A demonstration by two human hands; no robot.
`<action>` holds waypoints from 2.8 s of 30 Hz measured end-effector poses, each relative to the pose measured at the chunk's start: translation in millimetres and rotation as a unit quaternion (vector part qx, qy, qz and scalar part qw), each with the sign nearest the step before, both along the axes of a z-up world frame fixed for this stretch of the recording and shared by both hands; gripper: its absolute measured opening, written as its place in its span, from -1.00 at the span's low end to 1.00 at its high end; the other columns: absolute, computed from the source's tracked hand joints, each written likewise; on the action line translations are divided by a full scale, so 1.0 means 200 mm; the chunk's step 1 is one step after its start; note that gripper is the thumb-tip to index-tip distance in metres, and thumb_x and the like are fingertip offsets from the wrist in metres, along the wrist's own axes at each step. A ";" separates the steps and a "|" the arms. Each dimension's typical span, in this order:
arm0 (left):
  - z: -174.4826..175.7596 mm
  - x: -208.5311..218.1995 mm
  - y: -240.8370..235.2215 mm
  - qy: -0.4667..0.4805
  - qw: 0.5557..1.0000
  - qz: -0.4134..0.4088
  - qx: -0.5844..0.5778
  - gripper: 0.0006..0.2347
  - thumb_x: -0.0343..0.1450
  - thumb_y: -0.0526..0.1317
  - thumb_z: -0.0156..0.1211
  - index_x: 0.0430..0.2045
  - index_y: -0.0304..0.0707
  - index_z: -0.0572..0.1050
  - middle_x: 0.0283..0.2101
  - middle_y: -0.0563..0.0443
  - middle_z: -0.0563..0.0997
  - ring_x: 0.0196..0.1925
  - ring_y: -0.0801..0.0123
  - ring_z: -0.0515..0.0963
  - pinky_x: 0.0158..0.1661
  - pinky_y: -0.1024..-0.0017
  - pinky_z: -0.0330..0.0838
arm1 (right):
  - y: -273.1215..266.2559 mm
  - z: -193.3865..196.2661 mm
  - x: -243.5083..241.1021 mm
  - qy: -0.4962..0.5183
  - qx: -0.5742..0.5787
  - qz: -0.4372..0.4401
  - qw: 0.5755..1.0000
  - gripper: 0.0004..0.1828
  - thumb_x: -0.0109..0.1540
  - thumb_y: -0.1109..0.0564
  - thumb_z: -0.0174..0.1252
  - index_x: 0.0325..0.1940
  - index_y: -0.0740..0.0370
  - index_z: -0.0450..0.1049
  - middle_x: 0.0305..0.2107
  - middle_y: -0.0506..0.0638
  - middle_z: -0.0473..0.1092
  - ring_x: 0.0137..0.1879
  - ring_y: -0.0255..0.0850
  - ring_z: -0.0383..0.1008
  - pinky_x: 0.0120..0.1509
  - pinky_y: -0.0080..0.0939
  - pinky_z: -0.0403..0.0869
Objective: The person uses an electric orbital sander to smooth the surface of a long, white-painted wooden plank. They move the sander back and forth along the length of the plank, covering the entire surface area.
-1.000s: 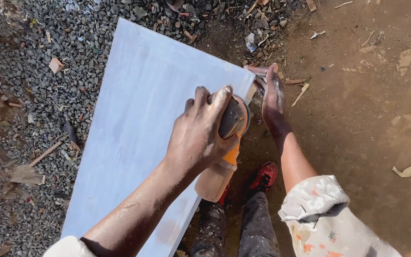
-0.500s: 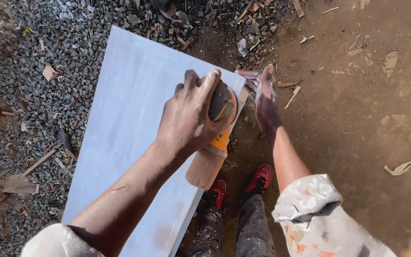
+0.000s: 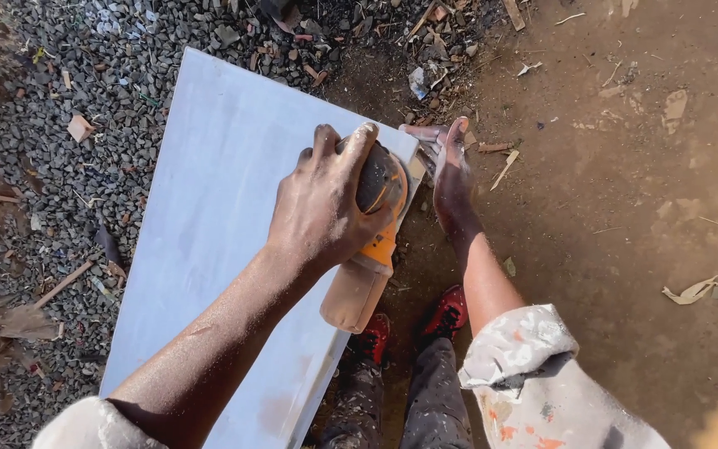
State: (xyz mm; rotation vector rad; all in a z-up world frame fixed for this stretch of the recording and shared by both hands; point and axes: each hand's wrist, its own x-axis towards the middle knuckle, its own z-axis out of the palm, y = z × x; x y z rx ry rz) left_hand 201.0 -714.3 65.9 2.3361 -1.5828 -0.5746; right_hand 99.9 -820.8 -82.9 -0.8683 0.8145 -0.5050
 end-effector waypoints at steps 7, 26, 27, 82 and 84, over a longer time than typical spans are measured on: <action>0.01 -0.05 -0.08 -0.009 1.000 0.003 -0.027 -0.49 0.37 0.02 0.31 0.14 -0.09 0.26 -0.08 -0.23 0.30 -0.24 -0.31 0.51 -0.49 -0.16 0.41 | -0.06 -0.29 -0.02 0.021 0.101 -0.060 0.993 -0.11 0.17 -0.54 -0.30 0.06 0.19 0.51 -0.09 0.13 0.59 0.09 -0.04 0.63 0.20 0.02 0.61; -0.08 0.05 -0.04 -0.053 0.997 0.014 -0.063 -0.46 0.35 0.07 0.31 0.18 -0.03 0.30 -0.05 -0.19 0.34 -0.24 -0.25 0.53 -0.45 -0.16 0.43 | -0.05 -0.01 -0.02 0.058 -0.041 0.013 0.997 0.01 0.07 -0.65 -0.39 -0.08 0.20 0.57 -0.04 0.13 0.58 0.12 -0.05 0.61 0.34 -0.02 0.51; -0.06 0.05 -0.04 -0.049 0.997 0.011 -0.061 -0.46 0.35 0.07 0.31 0.18 -0.03 0.30 -0.05 -0.19 0.34 -0.24 -0.25 0.53 -0.45 -0.16 0.43 | -0.05 -0.19 -0.04 0.062 -0.039 0.010 0.997 0.01 0.07 -0.65 -0.39 -0.08 0.20 0.57 -0.04 0.13 0.58 0.12 -0.05 0.61 0.34 -0.02 0.51; -0.05 0.11 0.10 0.002 0.994 -0.026 -0.103 -0.70 0.45 -0.09 -0.04 0.05 -0.09 0.28 -0.12 -0.29 0.37 -0.36 -0.44 0.49 -0.47 -0.24 0.36 | 0.49 0.37 0.09 -0.103 -0.220 -0.104 0.964 -0.45 0.48 -0.15 -0.12 0.45 0.20 0.17 0.34 0.15 0.25 0.49 -0.05 0.26 0.53 -0.04 0.36; -0.04 0.10 0.20 0.017 0.994 -0.038 -0.099 -0.71 0.46 -0.11 -0.03 0.05 -0.09 0.26 -0.12 -0.29 0.35 -0.38 -0.46 0.47 -0.48 -0.24 0.35 | 0.61 0.38 0.07 -0.061 -0.253 -0.093 0.961 -0.46 0.49 -0.15 -0.18 0.46 0.17 0.15 0.39 0.17 0.21 0.54 0.00 0.21 0.56 0.00 0.33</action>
